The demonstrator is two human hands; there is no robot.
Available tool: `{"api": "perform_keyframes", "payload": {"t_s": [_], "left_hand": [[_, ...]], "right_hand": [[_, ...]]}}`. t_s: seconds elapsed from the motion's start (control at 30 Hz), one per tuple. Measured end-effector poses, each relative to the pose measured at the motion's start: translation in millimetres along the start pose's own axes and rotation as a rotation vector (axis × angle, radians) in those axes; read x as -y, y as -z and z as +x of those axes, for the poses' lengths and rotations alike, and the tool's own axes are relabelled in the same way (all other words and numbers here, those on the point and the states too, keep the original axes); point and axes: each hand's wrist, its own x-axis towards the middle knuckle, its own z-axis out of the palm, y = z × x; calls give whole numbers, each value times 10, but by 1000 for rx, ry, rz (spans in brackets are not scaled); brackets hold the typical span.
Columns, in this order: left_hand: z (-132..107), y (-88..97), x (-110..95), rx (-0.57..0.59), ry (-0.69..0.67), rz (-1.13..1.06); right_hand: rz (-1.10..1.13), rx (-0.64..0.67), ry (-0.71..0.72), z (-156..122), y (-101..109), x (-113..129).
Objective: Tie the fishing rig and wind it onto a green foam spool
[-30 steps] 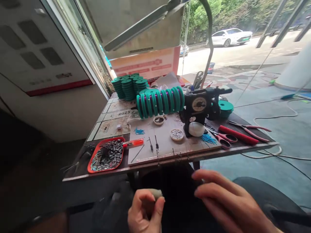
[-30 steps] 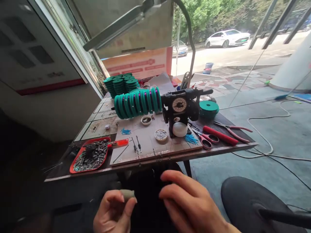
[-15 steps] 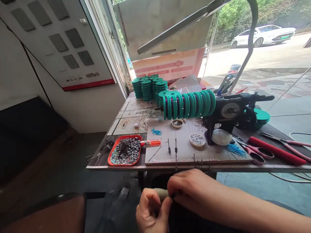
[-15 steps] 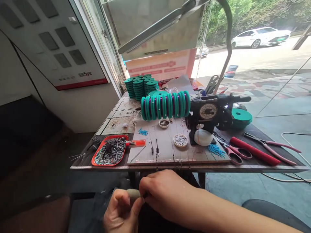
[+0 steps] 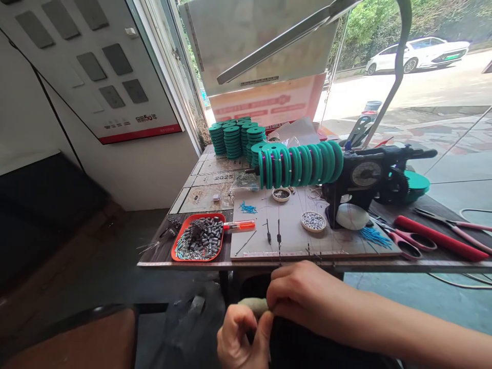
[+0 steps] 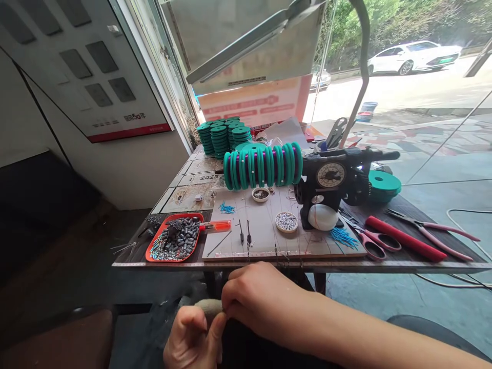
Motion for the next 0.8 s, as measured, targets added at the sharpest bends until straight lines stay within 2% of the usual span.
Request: {"api": "perform_keyframes", "payload": {"t_s": [0.3, 0.37, 0.5, 0.57, 0.67, 0.8], "left_hand": [[34, -63, -131, 94, 212, -135], [67, -57, -156, 167, 298, -169], [188, -4, -152, 440, 409, -191], [246, 33, -152, 529, 416, -161], [293, 62, -197, 594, 385, -55], [298, 25, -288, 723, 366, 6]], "right_hand": [[6, 21, 20, 4, 12, -48], [49, 24, 22, -6, 14, -78], [71, 14, 34, -23, 34, -132], [52, 10, 48, -19, 47, -142], [50, 34, 48, -2, 70, -128], [-44, 98, -12, 11, 126, -79]]}}
